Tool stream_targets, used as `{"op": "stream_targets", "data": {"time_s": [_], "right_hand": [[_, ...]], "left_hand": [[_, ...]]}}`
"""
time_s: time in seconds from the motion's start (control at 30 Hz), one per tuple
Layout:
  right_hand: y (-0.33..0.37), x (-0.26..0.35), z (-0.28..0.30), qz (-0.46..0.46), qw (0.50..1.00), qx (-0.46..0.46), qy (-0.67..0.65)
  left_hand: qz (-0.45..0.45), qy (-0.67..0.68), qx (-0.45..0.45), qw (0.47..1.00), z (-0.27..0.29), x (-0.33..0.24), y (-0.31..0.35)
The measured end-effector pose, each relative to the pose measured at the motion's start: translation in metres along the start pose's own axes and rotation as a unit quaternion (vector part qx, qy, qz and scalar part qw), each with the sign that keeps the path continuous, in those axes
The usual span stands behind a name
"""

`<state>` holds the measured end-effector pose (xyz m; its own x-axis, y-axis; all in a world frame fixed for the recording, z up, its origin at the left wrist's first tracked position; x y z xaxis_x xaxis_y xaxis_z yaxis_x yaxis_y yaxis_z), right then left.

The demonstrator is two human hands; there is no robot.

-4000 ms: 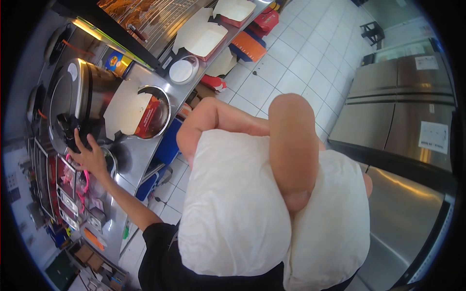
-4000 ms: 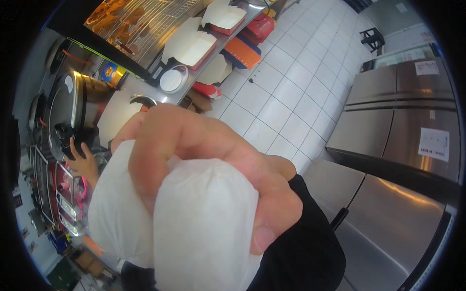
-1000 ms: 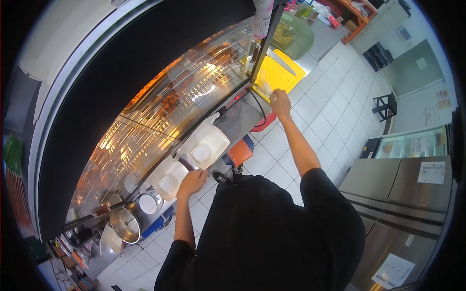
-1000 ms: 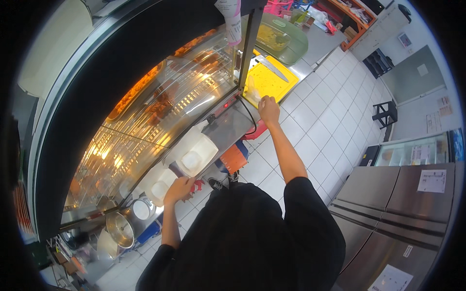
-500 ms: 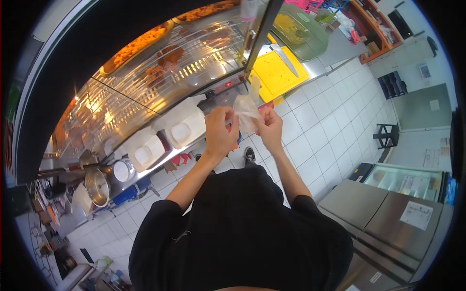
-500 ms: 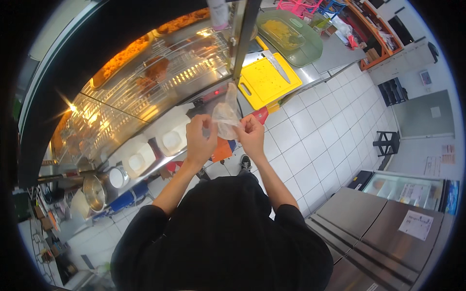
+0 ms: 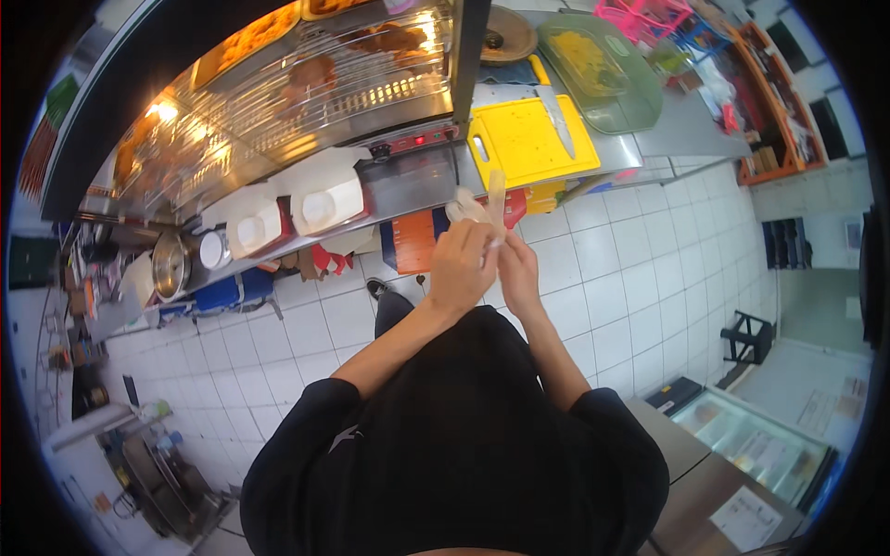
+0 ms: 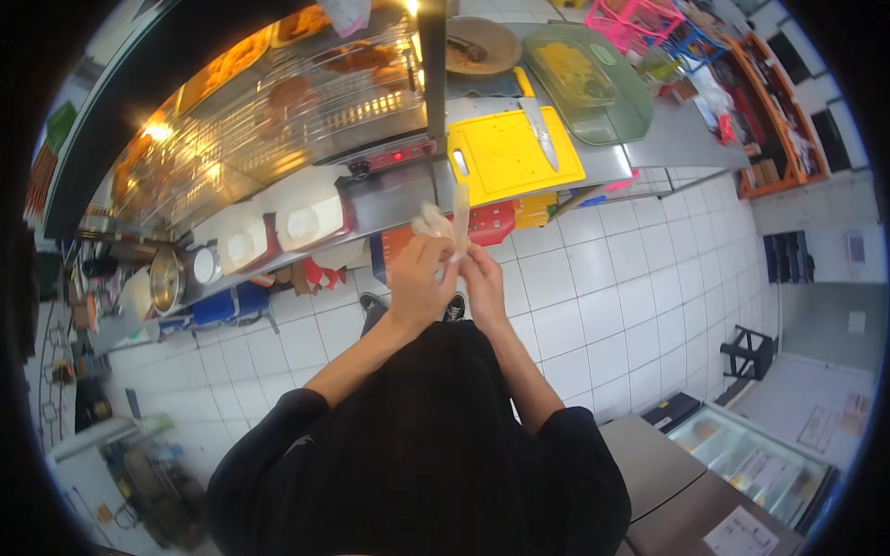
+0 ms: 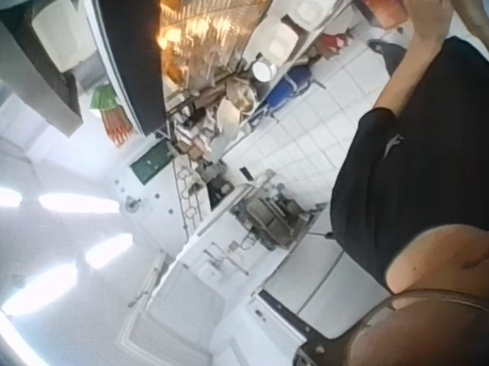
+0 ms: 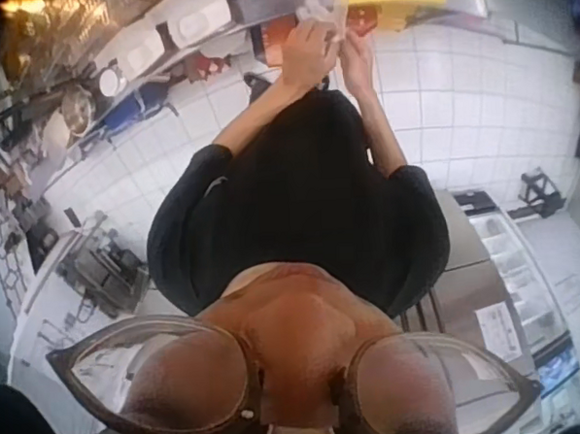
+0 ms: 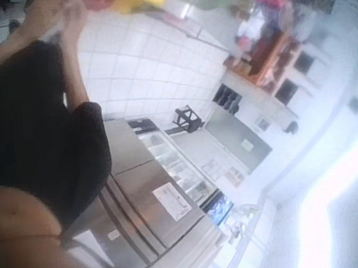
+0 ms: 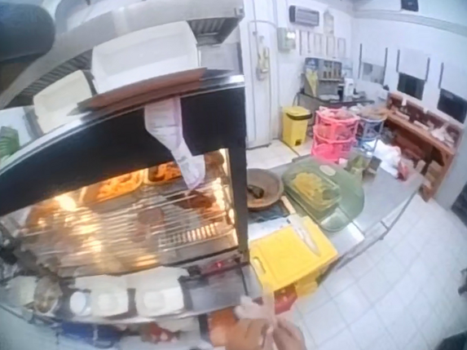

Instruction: Assembling meal boxes by placing rice balls and fried chicken into containers.

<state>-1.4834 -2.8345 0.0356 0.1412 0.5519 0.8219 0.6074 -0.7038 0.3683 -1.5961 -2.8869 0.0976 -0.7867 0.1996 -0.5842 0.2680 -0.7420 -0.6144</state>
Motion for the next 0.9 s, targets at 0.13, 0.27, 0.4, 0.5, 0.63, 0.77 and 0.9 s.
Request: {"op": "stream_targets", "data": {"time_s": [0.13, 0.27, 0.4, 0.5, 0.63, 0.77, 0.9], "right_hand": [[-0.018, 0.015, -0.010, -0.081, 0.963, 0.136, -0.218], [-0.035, 0.024, -0.026, -0.005, 0.947, 0.168, -0.275], [-0.037, 0.029, -0.037, 0.046, 0.965, 0.118, -0.228], [-0.033, 0.032, -0.035, 0.067, 0.969, 0.120, -0.206], [-0.031, 0.037, -0.027, 0.001, 0.984, 0.083, -0.157], [-0.032, 0.037, -0.024, 0.024, 0.959, 0.104, -0.263], [-0.033, 0.035, -0.023, 0.038, 0.925, 0.211, -0.313]], "left_hand": [[-0.043, -0.026, -0.003, 0.999, 0.000, -0.020, 0.006], [-0.003, -0.041, -0.004, 0.999, 0.004, -0.023, 0.005], [-0.044, -0.038, -0.026, 0.998, 0.004, -0.026, -0.001], [-0.053, -0.005, -0.061, 0.997, 0.002, -0.028, -0.001], [-0.020, 0.038, -0.055, 0.998, 0.000, -0.030, 0.005], [-0.009, 0.034, -0.017, 0.999, -0.002, -0.035, 0.006], [-0.030, 0.027, -0.031, 0.999, -0.001, -0.039, 0.007]]}}
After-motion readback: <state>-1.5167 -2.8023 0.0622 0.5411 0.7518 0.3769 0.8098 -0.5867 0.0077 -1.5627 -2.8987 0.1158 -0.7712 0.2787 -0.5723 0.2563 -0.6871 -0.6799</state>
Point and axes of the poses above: each hand's wrist, its own y-axis away from the middle knuckle, its own z-axis out of the back of the hand, x = y × z, the point moved 1 cm from there along -y, towards the middle knuckle, and after that the axes turned 11 degrees about -z, right-handed, at the moved point
